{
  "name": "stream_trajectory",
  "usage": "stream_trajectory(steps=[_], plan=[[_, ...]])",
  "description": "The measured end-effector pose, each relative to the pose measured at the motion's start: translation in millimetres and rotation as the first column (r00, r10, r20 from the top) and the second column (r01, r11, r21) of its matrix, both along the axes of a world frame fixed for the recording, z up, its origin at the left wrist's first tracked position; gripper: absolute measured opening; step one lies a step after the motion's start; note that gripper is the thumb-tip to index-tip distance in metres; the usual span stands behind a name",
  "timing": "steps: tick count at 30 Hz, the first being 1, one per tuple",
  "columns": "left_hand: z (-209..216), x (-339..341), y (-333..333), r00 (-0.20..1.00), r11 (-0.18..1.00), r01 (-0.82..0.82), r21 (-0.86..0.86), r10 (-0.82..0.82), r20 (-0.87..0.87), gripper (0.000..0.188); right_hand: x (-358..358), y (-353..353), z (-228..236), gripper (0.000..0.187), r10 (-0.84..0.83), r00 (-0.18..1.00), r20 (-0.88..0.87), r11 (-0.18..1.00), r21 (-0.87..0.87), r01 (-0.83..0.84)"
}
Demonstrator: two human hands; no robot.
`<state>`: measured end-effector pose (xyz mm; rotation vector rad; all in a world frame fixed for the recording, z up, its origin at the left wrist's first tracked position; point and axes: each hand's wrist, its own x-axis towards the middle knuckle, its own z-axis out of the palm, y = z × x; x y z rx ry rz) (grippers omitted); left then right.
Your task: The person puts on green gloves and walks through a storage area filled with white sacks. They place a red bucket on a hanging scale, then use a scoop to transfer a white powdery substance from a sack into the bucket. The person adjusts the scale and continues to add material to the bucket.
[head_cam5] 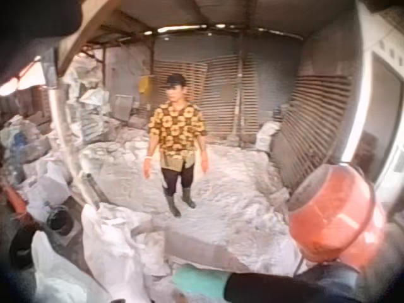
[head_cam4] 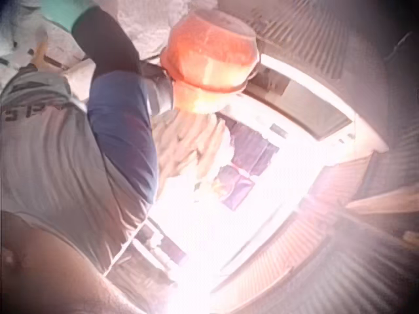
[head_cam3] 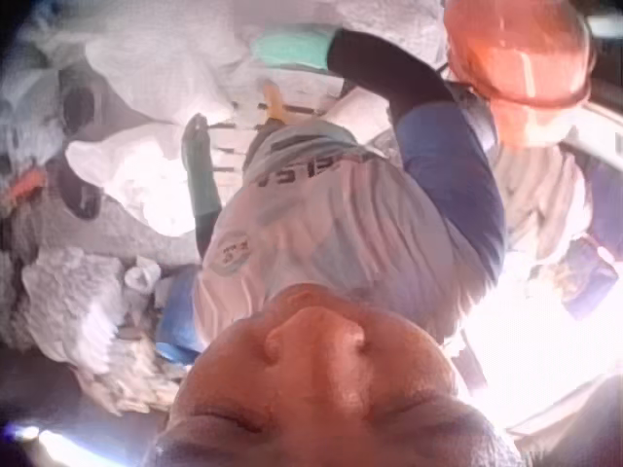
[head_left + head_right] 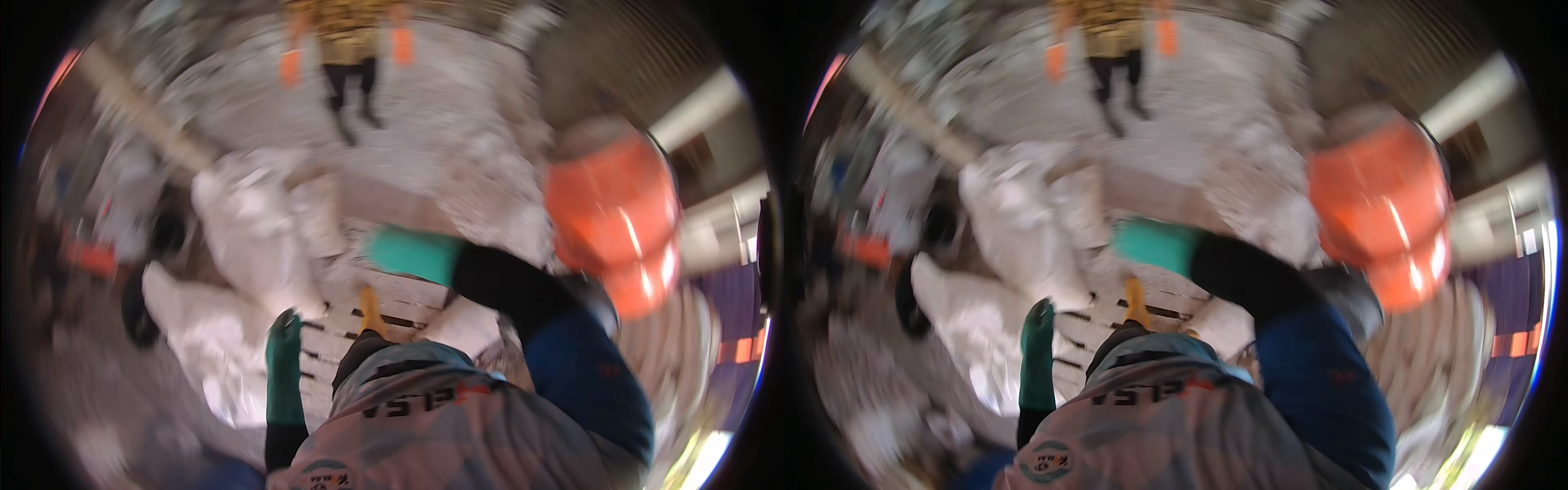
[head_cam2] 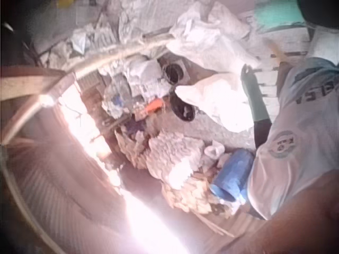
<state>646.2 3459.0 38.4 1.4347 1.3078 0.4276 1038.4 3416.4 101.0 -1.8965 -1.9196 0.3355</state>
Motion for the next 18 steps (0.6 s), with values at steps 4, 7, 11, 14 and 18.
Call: stream_trajectory(steps=[4, 7, 11, 14, 18], plan=[[-37, -14, 19, 0.994, 1.0, 0.013, -0.001, -0.013, 0.11, 0.046, -34, 97, 80, 0.025, 0.2, 0.941, 0.272, 0.976, 0.027, -0.215], [-64, -15, 22, 0.989, 0.999, -0.038, -0.009, 0.038, 0.14, 0.047, -50, 128, 103, 0.024, 0.312, 0.88, 0.358, 0.947, -0.048, -0.317], [-67, -4, 20, 0.984, 0.998, -0.051, -0.043, 0.058, 0.169, 0.048, -67, 137, 102, 0.023, 0.444, 0.806, 0.392, 0.894, -0.136, -0.427], [-49, 7, 21, 0.977, 0.998, -0.062, -0.032, 0.067, 0.204, 0.048, -76, 140, 102, 0.022, 0.511, 0.759, 0.403, 0.859, -0.203, -0.471], [-35, 3, 15, 0.964, 0.995, -0.095, -0.009, 0.094, 0.248, 0.048, -81, 143, 104, 0.021, 0.592, 0.685, 0.425, 0.806, -0.31, -0.504]])
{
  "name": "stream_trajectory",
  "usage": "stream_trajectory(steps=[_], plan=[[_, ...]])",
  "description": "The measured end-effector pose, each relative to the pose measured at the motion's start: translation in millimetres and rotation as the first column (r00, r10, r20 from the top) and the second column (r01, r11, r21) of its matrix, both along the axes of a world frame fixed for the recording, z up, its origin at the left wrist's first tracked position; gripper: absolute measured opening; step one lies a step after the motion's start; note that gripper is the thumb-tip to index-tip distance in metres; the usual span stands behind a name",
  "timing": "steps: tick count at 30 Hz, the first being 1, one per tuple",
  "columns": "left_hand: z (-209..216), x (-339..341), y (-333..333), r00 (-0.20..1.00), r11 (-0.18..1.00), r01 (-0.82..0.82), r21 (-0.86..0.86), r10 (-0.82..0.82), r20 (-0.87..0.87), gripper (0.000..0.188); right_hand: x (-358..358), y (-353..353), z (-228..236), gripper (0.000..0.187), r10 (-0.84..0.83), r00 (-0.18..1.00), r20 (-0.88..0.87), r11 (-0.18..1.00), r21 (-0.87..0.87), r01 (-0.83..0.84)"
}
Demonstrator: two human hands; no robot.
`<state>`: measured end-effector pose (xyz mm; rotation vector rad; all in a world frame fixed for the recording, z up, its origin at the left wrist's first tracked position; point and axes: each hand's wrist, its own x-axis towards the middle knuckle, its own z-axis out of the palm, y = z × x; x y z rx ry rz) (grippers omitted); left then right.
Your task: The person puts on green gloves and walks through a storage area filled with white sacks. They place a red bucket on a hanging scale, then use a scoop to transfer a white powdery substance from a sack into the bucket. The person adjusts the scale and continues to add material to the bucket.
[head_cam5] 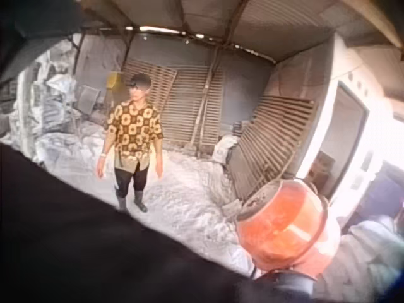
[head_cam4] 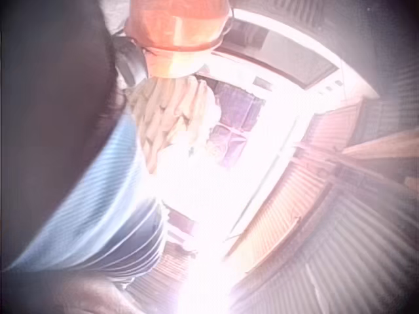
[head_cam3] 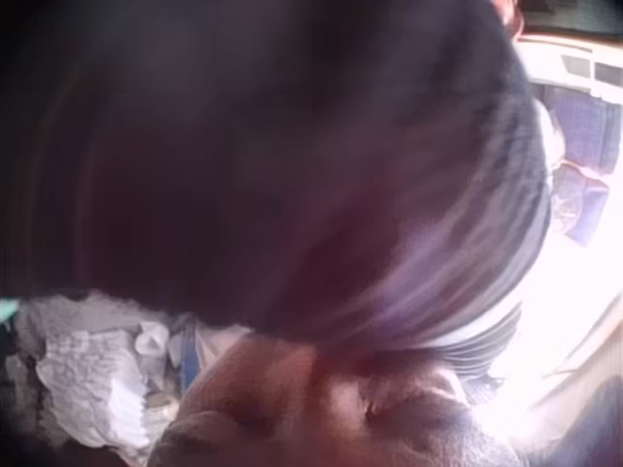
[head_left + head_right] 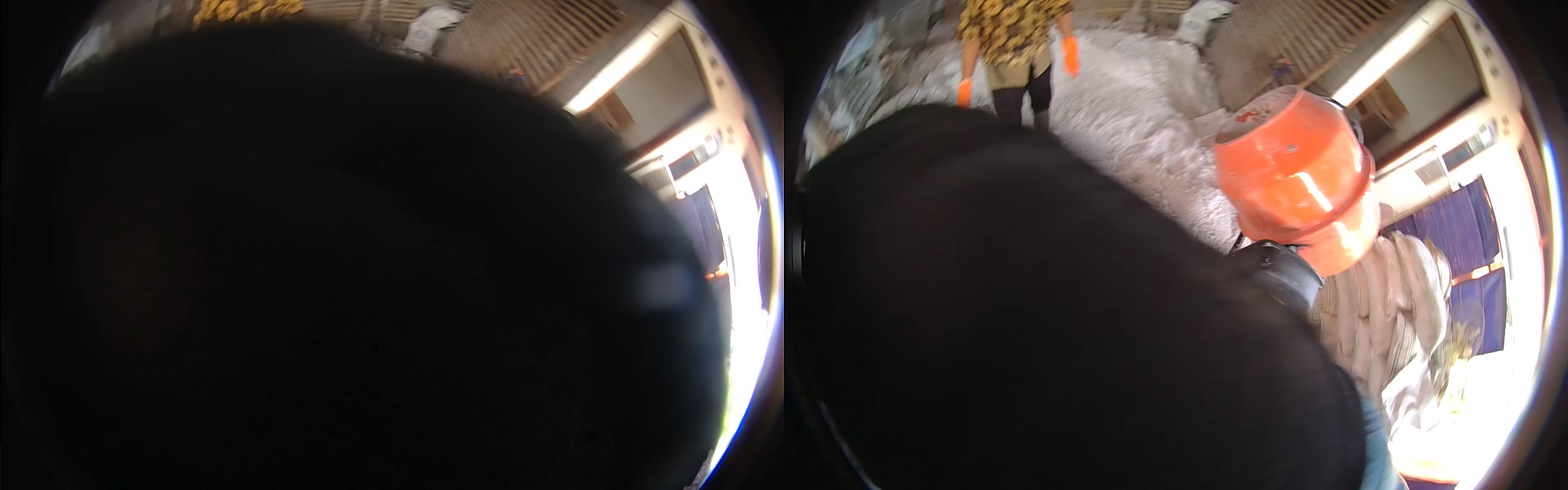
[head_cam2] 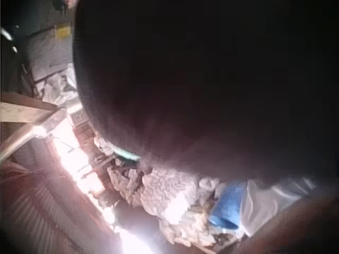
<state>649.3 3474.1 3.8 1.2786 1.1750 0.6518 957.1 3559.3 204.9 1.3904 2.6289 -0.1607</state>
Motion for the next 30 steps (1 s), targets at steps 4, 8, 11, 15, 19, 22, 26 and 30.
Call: stream_trajectory(steps=[4, 8, 11, 15, 19, 22, 26, 30], plan=[[4, -21, -8, 0.993, 1.0, -0.025, -0.017, 0.023, -0.113, 0.049, 38, -27, -18, 0.02, 0.008, 0.998, 0.067, 0.99, -0.138, 0.001], [3, -36, -42, 0.974, 0.994, -0.036, -0.103, 0.012, -0.224, 0.052, 151, -159, -54, 0.019, -0.136, 0.948, 0.289, 0.934, -0.283, 0.22], [-2, -51, -61, 0.969, 0.985, -0.052, -0.166, 0.009, -0.248, 0.054, 233, -313, -86, 0.014, -0.478, 0.773, 0.418, 0.784, -0.195, 0.59], [-9, -59, -72, 0.952, 0.978, -0.033, -0.208, -0.032, -0.303, 0.055, 275, -481, -154, 0.024, -0.706, 0.211, 0.676, 0.288, 0.003, 0.958], [6, -38, -68, 0.913, 0.981, 0.058, -0.187, -0.127, -0.387, 0.052, 187, -507, -263, 0.037, -0.704, 0.072, 0.707, 0.153, 0.051, 0.987], [24, -6, -54, 0.839, 0.981, 0.143, -0.129, -0.189, -0.51, 0.048, 156, -493, -299, 0.042, -0.607, 0.173, 0.775, 0.063, -0.17, 0.983], [38, 26, -22, 0.821, 0.965, 0.171, -0.198, -0.251, -0.513, 0.048, 227, -499, -263, 0.029, -0.769, 0.191, 0.611, 0.16, -0.106, 0.982], [28, 61, 14, 0.814, 0.938, 0.227, -0.26, -0.33, -0.478, 0.049, 266, -509, -239, 0.022, -0.714, 0.156, 0.683, 0.231, 0.019, 0.973]])
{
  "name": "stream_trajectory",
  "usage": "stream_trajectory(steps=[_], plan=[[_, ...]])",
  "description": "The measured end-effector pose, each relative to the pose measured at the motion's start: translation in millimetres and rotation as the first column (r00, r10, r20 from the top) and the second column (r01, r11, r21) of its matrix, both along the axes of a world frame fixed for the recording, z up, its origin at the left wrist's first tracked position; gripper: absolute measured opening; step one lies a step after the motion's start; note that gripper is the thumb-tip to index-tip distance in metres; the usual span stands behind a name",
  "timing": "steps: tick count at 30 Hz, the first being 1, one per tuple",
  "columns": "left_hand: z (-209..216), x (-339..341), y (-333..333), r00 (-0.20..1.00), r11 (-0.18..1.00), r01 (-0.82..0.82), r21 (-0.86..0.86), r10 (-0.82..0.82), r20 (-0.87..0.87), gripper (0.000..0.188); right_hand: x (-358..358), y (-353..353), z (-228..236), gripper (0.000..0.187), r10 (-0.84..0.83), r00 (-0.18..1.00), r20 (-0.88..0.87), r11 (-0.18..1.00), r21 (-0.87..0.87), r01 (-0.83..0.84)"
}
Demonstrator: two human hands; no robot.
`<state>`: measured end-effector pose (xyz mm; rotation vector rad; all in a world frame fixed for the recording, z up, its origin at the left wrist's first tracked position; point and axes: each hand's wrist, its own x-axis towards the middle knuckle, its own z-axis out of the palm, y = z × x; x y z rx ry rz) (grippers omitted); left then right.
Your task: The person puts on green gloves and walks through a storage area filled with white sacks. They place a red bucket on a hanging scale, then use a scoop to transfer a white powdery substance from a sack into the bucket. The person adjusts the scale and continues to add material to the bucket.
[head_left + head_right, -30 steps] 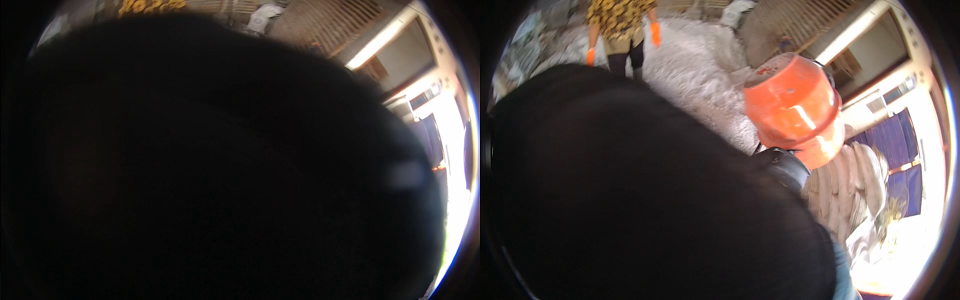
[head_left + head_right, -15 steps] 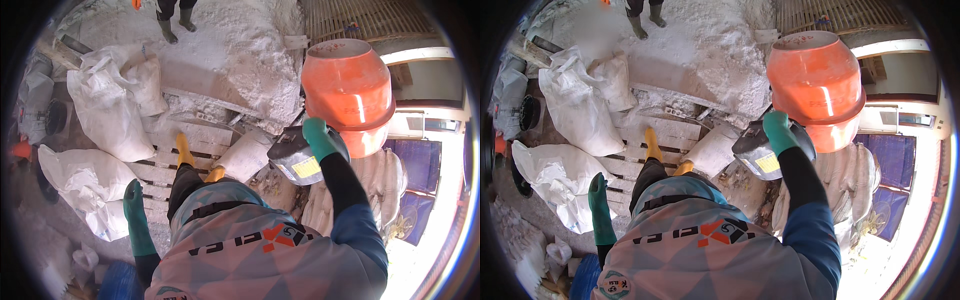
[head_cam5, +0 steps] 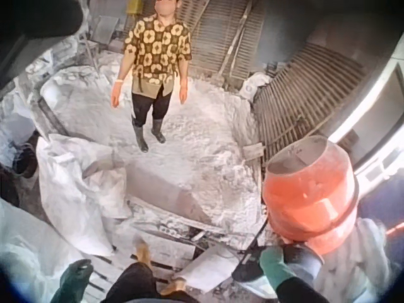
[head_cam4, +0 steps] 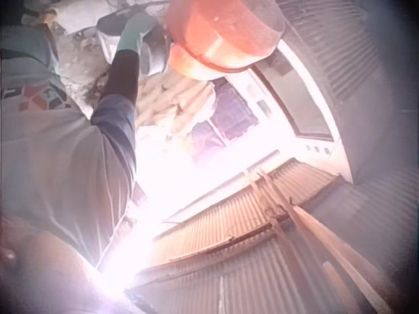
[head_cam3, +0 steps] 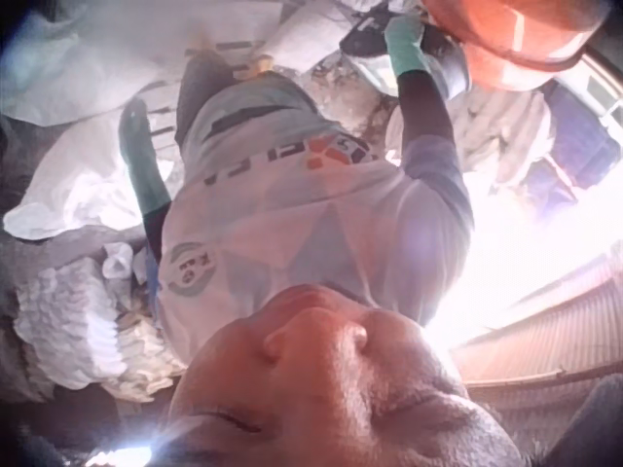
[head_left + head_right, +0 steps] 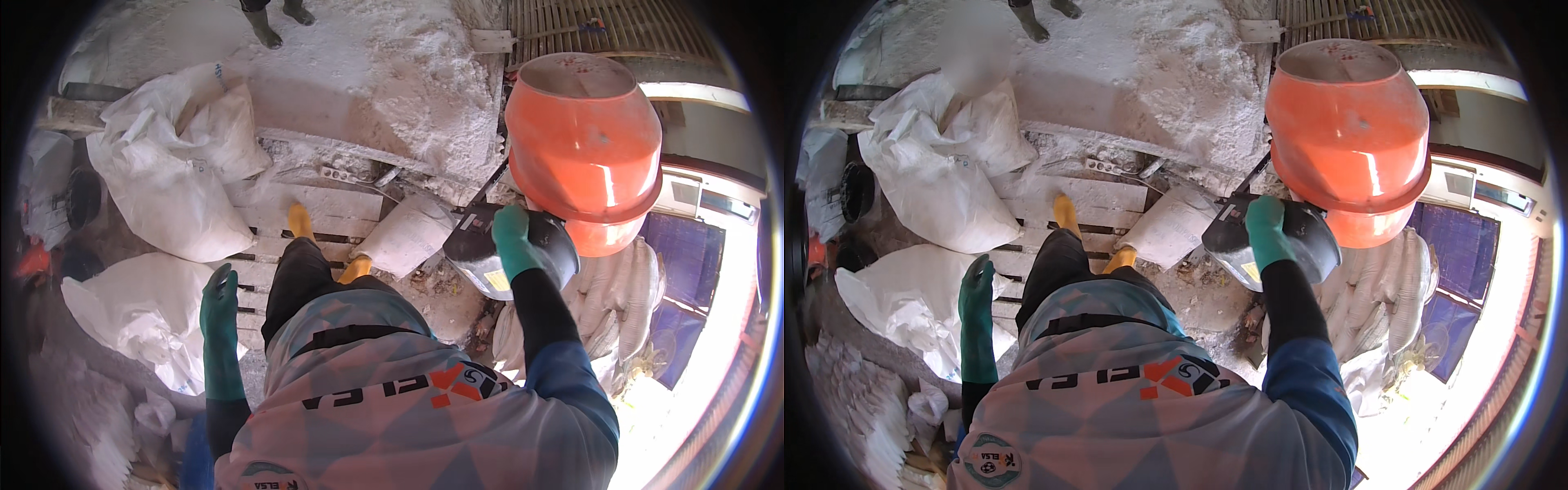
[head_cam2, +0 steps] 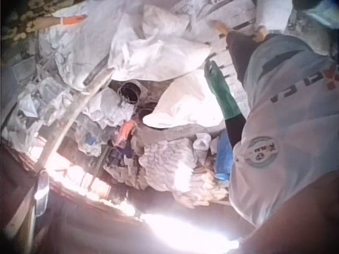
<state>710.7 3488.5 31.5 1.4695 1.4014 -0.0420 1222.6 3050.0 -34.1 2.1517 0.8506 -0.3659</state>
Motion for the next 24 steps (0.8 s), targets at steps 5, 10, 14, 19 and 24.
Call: stream_trajectory(steps=[5, 10, 14, 19, 24], plan=[[2, 35, 42, 0.984, 0.985, 0.169, 0.021, -0.168, -0.058, 0.049, -108, 2, -66, 0.029, -0.038, 0.947, -0.319, 0.975, -0.217, -0.034], [-1, 49, 86, 0.965, 0.968, 0.248, 0.025, -0.245, -0.092, 0.046, -73, -12, -79, 0.026, -0.113, 0.984, -0.139, 0.993, -0.035, 0.109], [-10, 60, 103, 0.97, 0.977, 0.21, -0.029, -0.212, -0.122, 0.046, -63, -24, -88, 0.024, 0.031, 0.984, -0.178, 0.985, -0.164, -0.061], [-7, 79, 93, 0.973, 0.982, 0.17, -0.086, -0.181, -0.141, 0.045, -79, -31, -144, 0.03, -0.067, 0.785, -0.616, 0.984, -0.172, -0.051], [7, 94, 67, 0.929, 0.976, 0.215, -0.036, -0.216, -0.301, 0.043, -74, -21, -186, 0.029, -0.15, 0.896, -0.419, 0.958, -0.287, 0.026]])
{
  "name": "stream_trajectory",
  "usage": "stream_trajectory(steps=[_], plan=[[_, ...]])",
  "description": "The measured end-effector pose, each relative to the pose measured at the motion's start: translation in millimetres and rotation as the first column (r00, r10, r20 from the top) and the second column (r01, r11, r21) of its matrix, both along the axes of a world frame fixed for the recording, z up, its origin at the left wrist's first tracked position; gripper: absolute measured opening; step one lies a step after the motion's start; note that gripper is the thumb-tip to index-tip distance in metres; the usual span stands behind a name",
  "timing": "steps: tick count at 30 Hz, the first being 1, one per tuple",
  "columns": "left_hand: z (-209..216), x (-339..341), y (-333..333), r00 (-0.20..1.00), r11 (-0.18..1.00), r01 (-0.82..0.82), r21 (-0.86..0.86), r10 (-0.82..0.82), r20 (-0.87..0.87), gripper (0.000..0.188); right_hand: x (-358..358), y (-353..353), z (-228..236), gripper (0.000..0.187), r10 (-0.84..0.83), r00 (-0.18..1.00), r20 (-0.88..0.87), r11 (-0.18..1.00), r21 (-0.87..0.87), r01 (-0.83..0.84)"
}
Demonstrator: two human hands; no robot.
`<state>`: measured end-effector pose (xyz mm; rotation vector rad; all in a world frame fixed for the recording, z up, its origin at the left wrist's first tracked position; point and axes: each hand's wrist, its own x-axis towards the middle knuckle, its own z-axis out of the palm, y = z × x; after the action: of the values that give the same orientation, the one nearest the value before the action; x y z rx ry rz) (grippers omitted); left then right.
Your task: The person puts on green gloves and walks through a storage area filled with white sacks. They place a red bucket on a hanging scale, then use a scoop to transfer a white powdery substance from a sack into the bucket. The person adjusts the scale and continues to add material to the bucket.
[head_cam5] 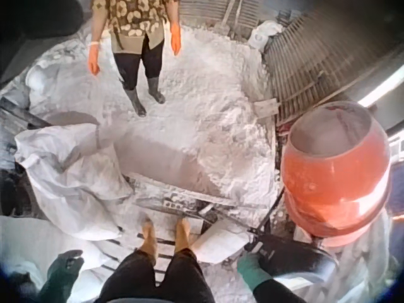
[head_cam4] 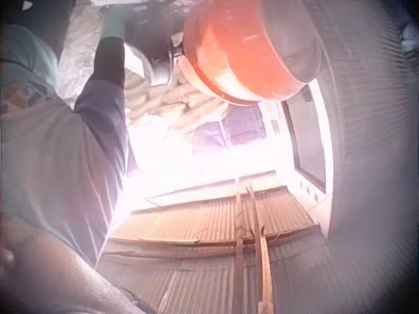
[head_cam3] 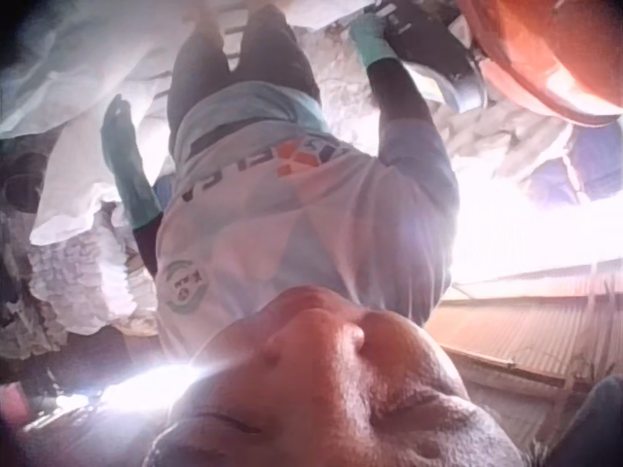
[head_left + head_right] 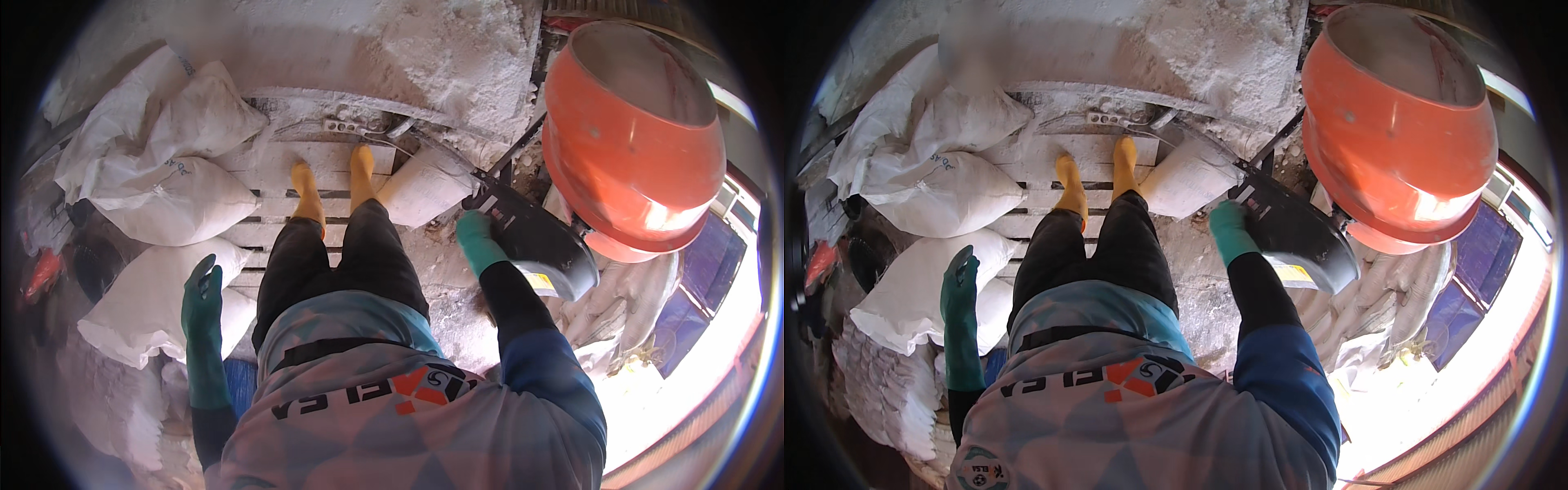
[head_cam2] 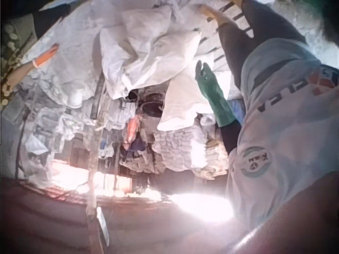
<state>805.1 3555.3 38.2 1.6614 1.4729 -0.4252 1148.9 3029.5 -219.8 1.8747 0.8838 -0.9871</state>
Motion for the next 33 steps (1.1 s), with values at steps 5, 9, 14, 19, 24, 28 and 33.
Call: stream_trajectory(steps=[5, 9, 14, 19, 24, 28, 33], plan=[[6, 11, -32, 0.999, 1.0, -0.006, 0.013, 0.007, -0.045, 0.043, 16, 17, -31, 0.034, -0.201, 0.932, -0.301, 0.979, -0.09, 0.182], [3, 6, -52, 0.993, 0.993, -0.114, -0.035, 0.112, -0.048, 0.044, 82, 28, -39, 0.029, -0.127, 0.985, -0.114, 0.99, 0.047, 0.133], [0, 4, -68, 0.986, 0.986, -0.163, -0.037, 0.161, -0.039, 0.046, 129, 27, -35, 0.024, -0.073, 0.778, -0.624, 0.971, 0.132, 0.197], [6, 16, -78, 0.99, 0.99, -0.138, -0.015, 0.138, 0.004, 0.046, 137, 13, -57, 0.022, -0.225, 0.963, -0.146, 0.953, 0.171, 0.249], [3, 29, -81, 0.991, 0.991, -0.133, 0.009, 0.134, -0.009, 0.045, 71, 17, -55, 0.021, -0.005, 0.7, -0.714, 0.999, -0.033, -0.026], [10, 27, -81, 0.994, 0.995, -0.096, 0.033, 0.098, -0.052, 0.044, 93, 24, -57, 0.027, -0.244, 0.841, -0.483, 0.95, 0.055, 0.307], [13, 22, -73, 0.996, 0.997, -0.062, 0.044, 0.065, -0.066, 0.044, 139, 16, -67, 0.022, -0.012, 0.949, -0.316, 0.993, 0.109, 0.049]])
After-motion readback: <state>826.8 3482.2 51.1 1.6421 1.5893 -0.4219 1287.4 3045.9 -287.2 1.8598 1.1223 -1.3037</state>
